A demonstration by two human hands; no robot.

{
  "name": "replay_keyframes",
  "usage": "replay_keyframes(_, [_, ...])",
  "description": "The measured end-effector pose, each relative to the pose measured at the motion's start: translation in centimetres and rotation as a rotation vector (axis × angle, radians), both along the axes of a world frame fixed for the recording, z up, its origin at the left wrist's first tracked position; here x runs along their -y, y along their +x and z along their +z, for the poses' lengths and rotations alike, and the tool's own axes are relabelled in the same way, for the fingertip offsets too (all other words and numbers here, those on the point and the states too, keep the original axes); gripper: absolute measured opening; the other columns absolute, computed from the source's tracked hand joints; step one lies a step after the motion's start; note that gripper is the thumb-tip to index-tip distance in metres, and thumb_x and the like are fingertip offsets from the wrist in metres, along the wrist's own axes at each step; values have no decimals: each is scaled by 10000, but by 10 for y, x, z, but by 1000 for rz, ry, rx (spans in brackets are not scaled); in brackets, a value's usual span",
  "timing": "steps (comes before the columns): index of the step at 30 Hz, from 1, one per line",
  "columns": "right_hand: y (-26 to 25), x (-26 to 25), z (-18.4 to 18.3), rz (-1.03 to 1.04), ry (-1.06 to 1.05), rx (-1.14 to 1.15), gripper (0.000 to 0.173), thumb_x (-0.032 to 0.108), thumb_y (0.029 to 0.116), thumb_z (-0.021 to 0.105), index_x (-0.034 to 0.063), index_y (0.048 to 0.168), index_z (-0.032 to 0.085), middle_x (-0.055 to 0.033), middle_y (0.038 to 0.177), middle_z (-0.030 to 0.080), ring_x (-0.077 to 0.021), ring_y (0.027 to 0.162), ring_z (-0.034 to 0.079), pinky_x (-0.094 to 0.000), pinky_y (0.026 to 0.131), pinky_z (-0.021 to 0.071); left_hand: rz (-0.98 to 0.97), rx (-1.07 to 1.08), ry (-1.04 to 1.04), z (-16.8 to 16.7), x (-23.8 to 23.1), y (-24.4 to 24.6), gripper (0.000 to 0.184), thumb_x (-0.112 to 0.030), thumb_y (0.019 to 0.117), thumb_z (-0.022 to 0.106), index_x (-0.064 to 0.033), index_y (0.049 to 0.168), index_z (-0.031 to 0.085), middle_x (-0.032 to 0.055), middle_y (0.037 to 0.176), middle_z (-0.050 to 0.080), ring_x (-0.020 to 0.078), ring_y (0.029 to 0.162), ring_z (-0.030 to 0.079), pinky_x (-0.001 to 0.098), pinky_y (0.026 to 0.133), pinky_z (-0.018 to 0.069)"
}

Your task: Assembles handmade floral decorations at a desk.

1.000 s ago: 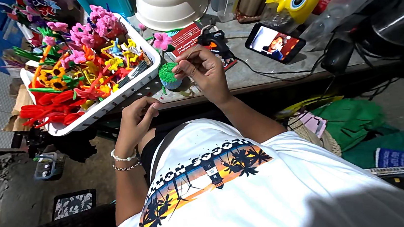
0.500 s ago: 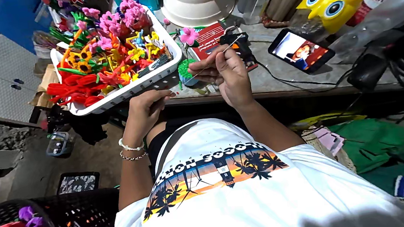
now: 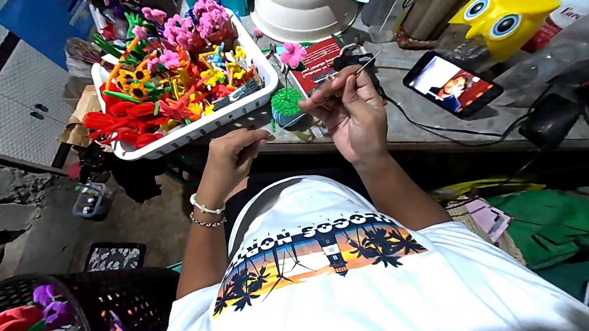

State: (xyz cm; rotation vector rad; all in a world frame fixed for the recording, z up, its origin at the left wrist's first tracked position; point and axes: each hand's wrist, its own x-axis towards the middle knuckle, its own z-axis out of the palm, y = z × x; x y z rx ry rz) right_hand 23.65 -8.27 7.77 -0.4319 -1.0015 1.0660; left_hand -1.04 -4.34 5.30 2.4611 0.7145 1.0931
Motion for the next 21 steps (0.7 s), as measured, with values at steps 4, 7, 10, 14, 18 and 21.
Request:
replay_keyframes(4, [0, 4, 4, -46, 119, -19, 225, 169, 1102, 371, 226, 1087, 588, 74, 819, 613, -46, 705, 595, -215, 666, 523, -175, 78, -125, -8, 3, 22, 193, -51, 1014, 549, 19, 1054, 725, 64, 891, 701, 51, 700, 599, 212, 683, 537])
replay_keyframes(7, [3, 9, 9, -61, 205, -96, 205, 86, 1046, 429, 206, 1041, 595, 63, 782, 598, -51, 659, 574, -210, 617, 510, -291, 148, -195, -14, 8, 41, 210, -60, 1026, 534, 35, 1057, 719, 51, 851, 685, 22, 655, 547, 183, 614, 489])
replay_keyframes(10, [5, 13, 11, -46, 226, -158, 224, 4, 990, 446, 176, 989, 588, 42, 741, 576, -62, 620, 561, -206, 579, 494, -343, 199, -249, -17, 11, 49, 218, -63, 1033, 524, 44, 1051, 713, 30, 779, 642, 7, 619, 504, 162, 574, 447])
replay_keyframes(14, [18, -1, 15, -56, 173, 35, 225, 149, 1076, 429, 236, 1050, 634, 71, 838, 680, -58, 737, 646, -236, 696, 552, -234, 179, -221, -13, 7, 37, 193, -57, 1029, 550, 32, 1071, 716, 43, 850, 678, 17, 651, 548, 169, 613, 489])
replay_keyframes(18, [71, -73, 29, -393, 226, 402, 329, 180, 1115, 258, 66, 1219, 549, -12, 1033, 719, -142, 974, 706, -364, 911, 581, -63, 141, -131, 2, 2, 10, 196, -26, 1008, 544, 19, 1096, 713, 65, 916, 691, 45, 705, 606, 195, 678, 543])
replay_keyframes(21, [115, -152, 30, -783, 75, 913, 316, 127, 1069, 433, -100, 1231, 580, -181, 1143, 686, -230, 1070, 684, -390, 967, 554, 18, 228, -182, 10, 1, -5, 254, -75, 1071, 475, 8, 1207, 674, 52, 1013, 686, 44, 787, 621, 200, 729, 544])
